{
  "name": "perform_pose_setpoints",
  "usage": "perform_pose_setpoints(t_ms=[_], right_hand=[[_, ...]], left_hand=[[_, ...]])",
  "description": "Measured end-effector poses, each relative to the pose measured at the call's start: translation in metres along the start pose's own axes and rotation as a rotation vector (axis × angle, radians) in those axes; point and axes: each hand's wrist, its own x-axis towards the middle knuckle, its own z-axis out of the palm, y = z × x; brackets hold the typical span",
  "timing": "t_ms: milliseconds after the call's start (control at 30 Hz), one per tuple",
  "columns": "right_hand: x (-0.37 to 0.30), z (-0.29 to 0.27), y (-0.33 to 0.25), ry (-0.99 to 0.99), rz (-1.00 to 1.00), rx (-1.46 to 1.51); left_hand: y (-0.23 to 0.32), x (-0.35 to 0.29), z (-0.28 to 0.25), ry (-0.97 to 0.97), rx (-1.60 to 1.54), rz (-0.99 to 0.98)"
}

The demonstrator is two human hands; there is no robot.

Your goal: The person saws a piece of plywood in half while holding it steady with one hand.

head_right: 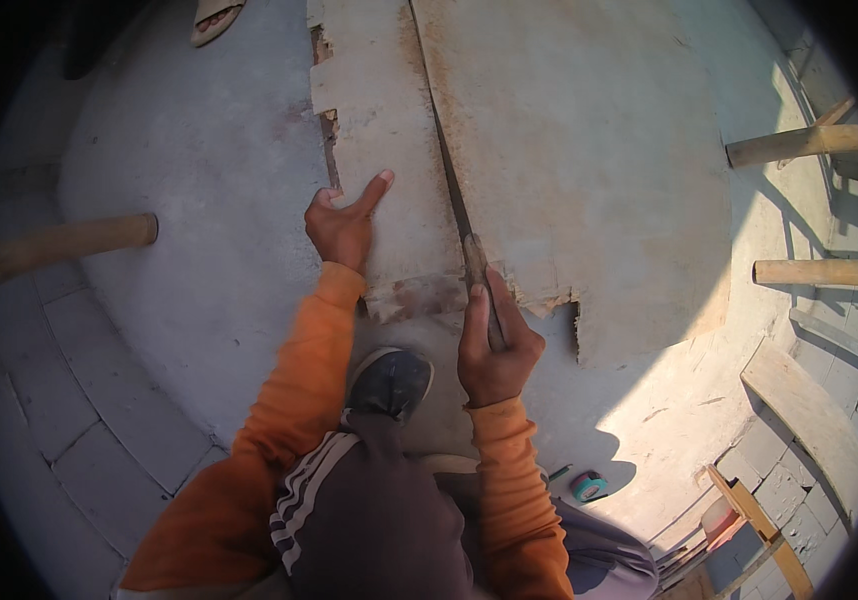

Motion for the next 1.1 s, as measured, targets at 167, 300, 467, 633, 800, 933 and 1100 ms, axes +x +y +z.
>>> perform_pose_setpoints(t_ms=[167,300,467,633,800,933,1100], right_hand=[[-0.099,-0.059,-0.009,-0.058,-0.045,-0.212],[-0.128,-0.089,0.006,0.005,-0.004,-0.131],[0.009,0.011,0.011,-0.02,-0.026,-0.022],[-0.103,-0.066,-0.001,-0.046,0.008,-0.224],[-0.121,-0.078,0.003,-0.035,-0.04,-0.217],[-0.007,0.005,0.015,0.024,-0.032,-0.01],[-0.112,-0.067,-0.003,-0.045,0.039,-0.208]], left_hand=[[-0.012,0.01,-0.01,-0.04,-0.182,0.02],[0.006,0.001,-0.003,-0.077,-0.062,-0.066],[0.001,0.0,0.001,-0.019,-0.049,-0.012],[-0.008,0.011,-0.003,-0.059,-0.164,-0.035],[-0.004,0.005,-0.004,-0.047,-0.04,-0.08],[0.004,0.001,0.002,-0.012,-0.04,-0.014],[-0.005,0.006,-0.012,-0.049,-0.102,-0.088]])
